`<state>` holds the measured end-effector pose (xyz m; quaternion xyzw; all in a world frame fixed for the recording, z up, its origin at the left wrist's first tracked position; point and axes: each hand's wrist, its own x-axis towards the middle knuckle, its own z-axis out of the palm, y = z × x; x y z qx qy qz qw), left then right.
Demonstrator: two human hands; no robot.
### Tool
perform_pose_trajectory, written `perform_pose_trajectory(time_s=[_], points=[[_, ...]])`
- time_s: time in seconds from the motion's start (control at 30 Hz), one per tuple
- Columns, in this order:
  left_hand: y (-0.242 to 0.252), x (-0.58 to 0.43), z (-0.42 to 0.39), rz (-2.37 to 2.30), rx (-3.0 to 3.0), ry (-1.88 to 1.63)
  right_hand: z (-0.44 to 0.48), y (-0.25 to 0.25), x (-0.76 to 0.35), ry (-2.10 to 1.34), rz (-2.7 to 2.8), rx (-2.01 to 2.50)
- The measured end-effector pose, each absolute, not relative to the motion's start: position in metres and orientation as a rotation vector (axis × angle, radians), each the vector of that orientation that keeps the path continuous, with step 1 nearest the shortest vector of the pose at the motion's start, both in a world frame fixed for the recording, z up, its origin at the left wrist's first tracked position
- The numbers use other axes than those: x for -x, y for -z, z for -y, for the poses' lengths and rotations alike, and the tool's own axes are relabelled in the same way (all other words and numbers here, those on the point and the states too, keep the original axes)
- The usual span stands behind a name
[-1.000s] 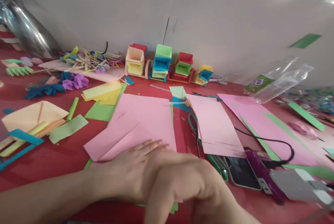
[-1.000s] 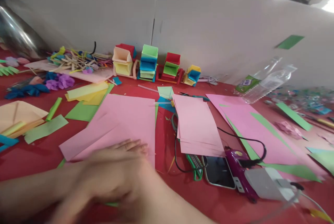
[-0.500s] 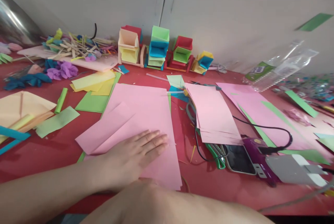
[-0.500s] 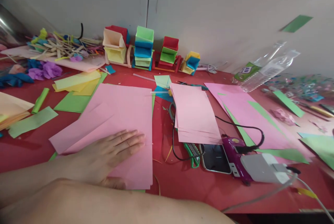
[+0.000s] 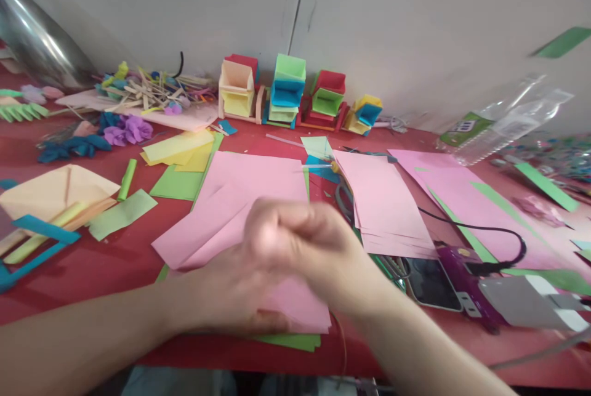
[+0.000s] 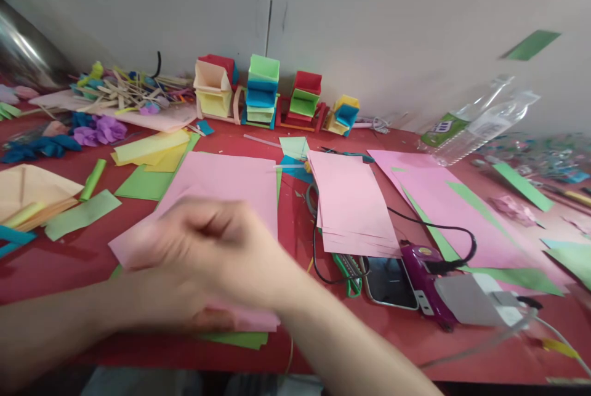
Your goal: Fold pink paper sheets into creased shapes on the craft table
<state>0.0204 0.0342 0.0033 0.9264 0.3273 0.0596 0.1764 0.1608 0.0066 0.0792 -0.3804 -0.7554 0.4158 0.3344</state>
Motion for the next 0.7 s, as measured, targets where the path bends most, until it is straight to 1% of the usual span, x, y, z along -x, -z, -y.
perform_pose_trajectory(time_s=[0.03,0.1,0.17,0.23,0.3,0.37,0.7], points=[[-0.007,-0.02,-0.033,-0.892,-2.637,-0.182,-0.033,-0.088,-0.161,-1.056,1.894,1.073],[-0.014,-0.019,-0.033,-0.75,-2.676,-0.197,-0.065,-0.086,-0.173,-0.924,1.805,1.297],[-0.02,-0.019,-0.034,-0.681,-2.678,-0.187,-0.07,-0.066,-0.193,-0.805,1.808,1.489],[-0.022,-0.02,-0.035,-0.666,-2.661,-0.131,-0.057,-0.041,-0.214,-0.761,1.875,1.557],[-0.022,-0.021,-0.036,-0.68,-2.642,-0.073,-0.042,-0.024,-0.226,-0.726,1.911,1.57],[-0.021,-0.022,-0.036,-0.701,-2.626,-0.059,-0.031,-0.017,-0.23,-0.708,1.95,1.541],[-0.019,-0.019,-0.035,-0.697,-2.649,-0.091,-0.028,-0.016,-0.225,-0.49,2.108,1.42]])
